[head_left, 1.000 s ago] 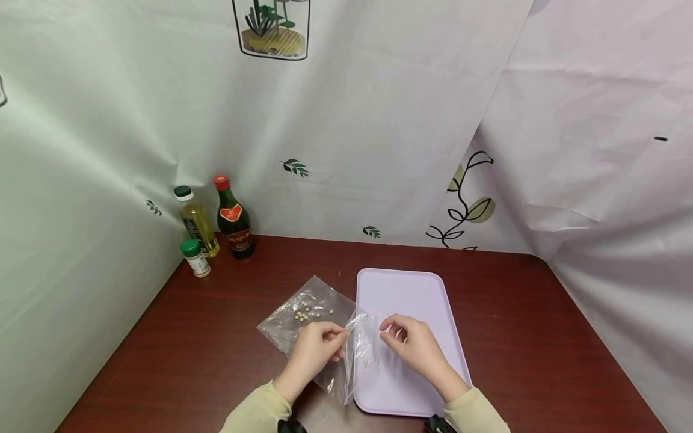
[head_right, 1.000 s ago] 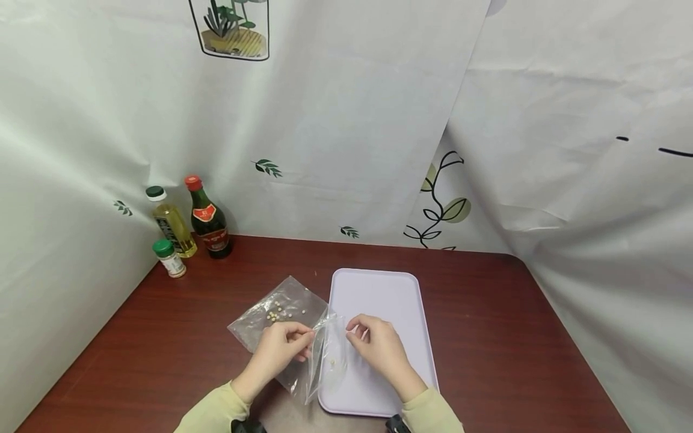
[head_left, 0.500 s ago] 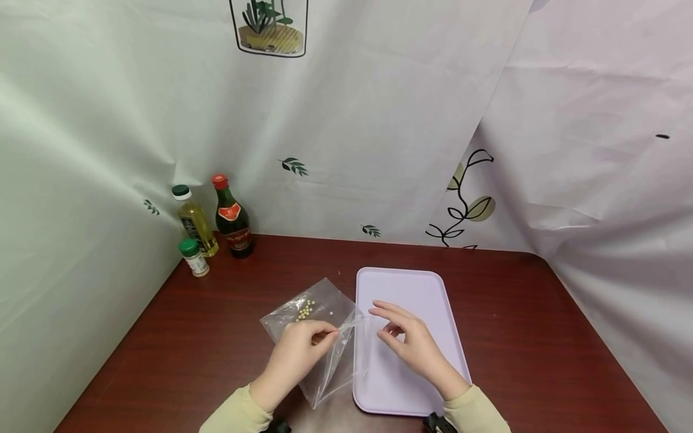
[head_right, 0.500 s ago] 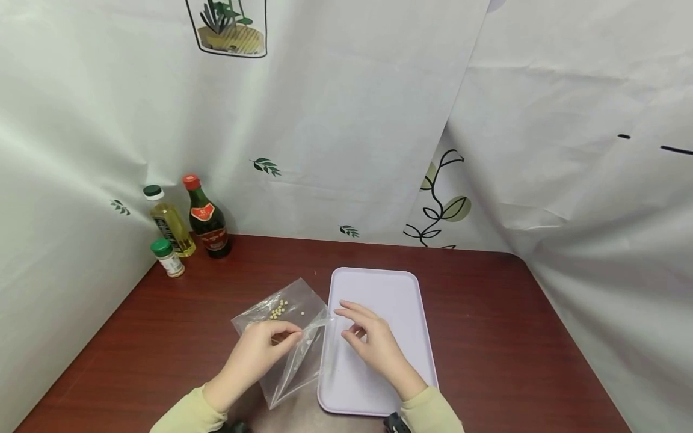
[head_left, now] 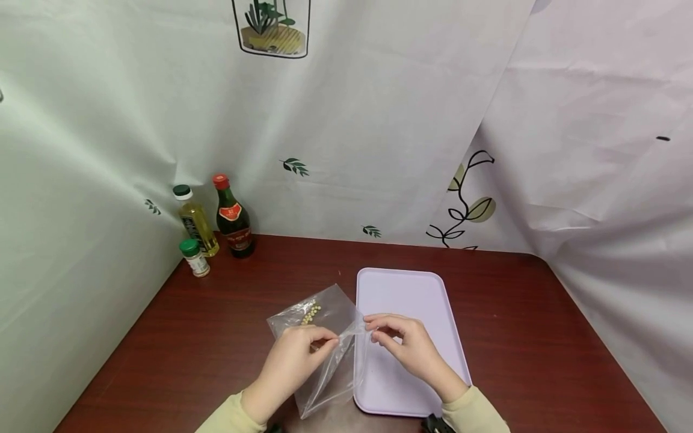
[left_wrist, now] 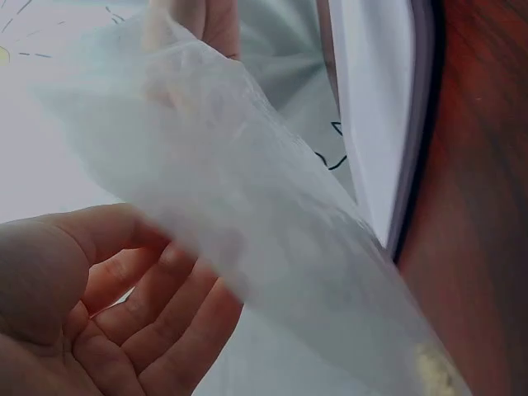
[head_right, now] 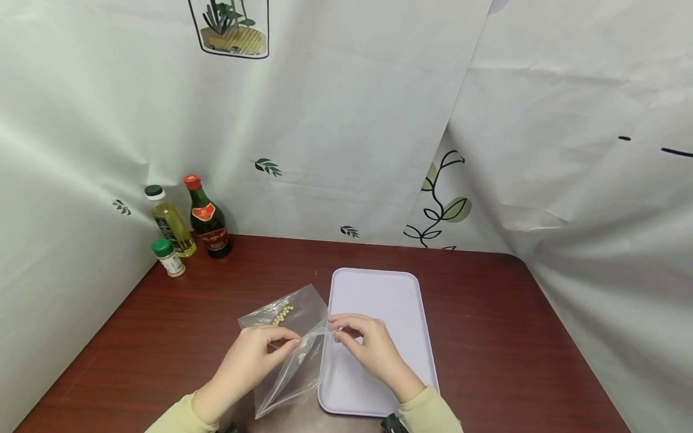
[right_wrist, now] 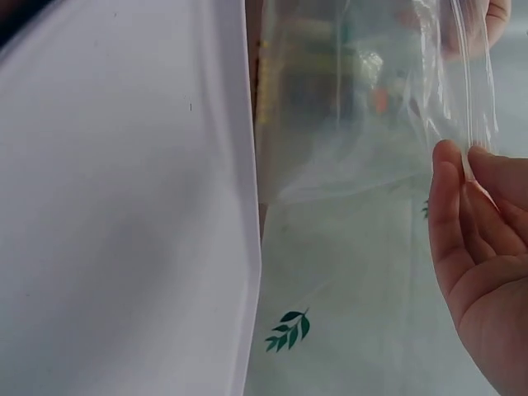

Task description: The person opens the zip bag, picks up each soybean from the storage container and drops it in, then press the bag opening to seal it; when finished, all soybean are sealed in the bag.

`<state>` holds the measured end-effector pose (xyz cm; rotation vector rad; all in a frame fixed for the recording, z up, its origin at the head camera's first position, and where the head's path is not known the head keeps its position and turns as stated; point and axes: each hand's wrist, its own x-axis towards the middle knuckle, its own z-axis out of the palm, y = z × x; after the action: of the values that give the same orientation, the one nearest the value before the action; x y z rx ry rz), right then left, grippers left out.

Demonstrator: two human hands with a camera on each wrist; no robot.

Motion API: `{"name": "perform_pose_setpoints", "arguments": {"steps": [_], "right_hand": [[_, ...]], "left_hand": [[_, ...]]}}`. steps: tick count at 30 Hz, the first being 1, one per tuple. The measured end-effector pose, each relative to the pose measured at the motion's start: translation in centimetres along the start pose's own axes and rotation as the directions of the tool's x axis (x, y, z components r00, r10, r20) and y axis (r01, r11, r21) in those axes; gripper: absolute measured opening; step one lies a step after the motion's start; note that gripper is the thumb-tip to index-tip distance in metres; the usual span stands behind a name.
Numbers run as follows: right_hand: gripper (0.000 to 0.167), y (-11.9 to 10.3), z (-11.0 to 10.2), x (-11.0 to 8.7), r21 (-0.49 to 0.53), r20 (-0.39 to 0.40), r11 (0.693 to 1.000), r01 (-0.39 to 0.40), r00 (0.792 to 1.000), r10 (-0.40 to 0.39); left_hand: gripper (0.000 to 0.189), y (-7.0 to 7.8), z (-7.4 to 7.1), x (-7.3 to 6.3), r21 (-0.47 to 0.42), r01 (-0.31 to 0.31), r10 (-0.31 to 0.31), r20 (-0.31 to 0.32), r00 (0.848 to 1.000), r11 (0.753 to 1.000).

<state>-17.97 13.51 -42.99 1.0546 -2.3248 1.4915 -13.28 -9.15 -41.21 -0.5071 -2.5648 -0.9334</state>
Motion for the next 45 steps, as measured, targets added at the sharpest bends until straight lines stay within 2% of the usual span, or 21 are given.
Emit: {"name": "perform_pose_setpoints", "arguments": {"steps": [3,8,13,16,24,29,33,36,39,42,45], "right_hand": [[0.011,-0.4,0.0,-0.1,0.028,0.002,1.000,-0.011,1.000,0.011],[0.010,-0.4,0.0,-0.2,0.080,0.033,0.996,-0.037,0.999,0.034],[0.007,-0.4,0.2,-0.2,0.159,0.055,0.987,-0.029,0.998,0.020],[0.005,-0.6,0.3,-0.2,0.165,0.038,0.986,-0.018,0.999,0.012],[0.007,-1.5,0.7,-0.3,0.061,-0.016,0.998,0.015,1.000,-0.014],[0.012,-1.9,0.9,-0.6,-0.037,-0.035,0.998,0.057,0.998,-0.058],[0.013,-2.1,1.2,-0.6,-0.106,-0.046,0.991,0.081,0.995,-0.086],[0.013,-2.3,1.5,-0.7,-0.135,-0.063,0.986,0.093,0.993,-0.103],[0.013,-2.5,1.6,-0.7,-0.160,-0.067,0.981,0.110,0.990,-0.122],[0.010,-2.8,1.7,-0.8,-0.202,-0.056,0.970,0.137,0.987,-0.151],[0.003,-3.2,1.8,-0.9,-0.246,-0.046,0.953,0.175,0.980,-0.192]], "left_hand": [[0.003,0.3,-0.3,-0.1,0.040,-0.004,0.006,-0.035,0.999,0.999],[0.007,0.8,-0.7,-0.1,0.058,-0.017,0.021,-0.077,0.997,0.998],[0.007,1.2,-1.1,-0.1,0.122,-0.040,0.055,-0.118,0.991,0.992],[0.008,1.3,-1.5,0.0,0.164,-0.060,0.083,-0.132,0.988,0.985],[0.008,2.0,-2.1,-0.1,0.274,-0.080,0.119,-0.127,0.985,0.958],[0.007,3.0,-2.4,-0.6,0.322,-0.037,0.063,-0.072,0.995,0.946],[0.031,4.1,-2.4,-1.1,0.341,-0.004,0.013,-0.026,1.000,0.940],[0.049,4.8,-2.1,-1.3,0.352,-0.012,0.014,-0.003,1.000,0.936],[0.058,5.1,-1.6,-1.5,0.359,-0.033,0.035,0.001,0.999,0.933],[0.053,5.1,-1.0,-1.5,0.367,-0.055,0.073,-0.033,0.997,0.929],[0.033,5.1,-0.6,-1.5,0.351,-0.084,0.123,-0.089,0.988,0.932]]}}
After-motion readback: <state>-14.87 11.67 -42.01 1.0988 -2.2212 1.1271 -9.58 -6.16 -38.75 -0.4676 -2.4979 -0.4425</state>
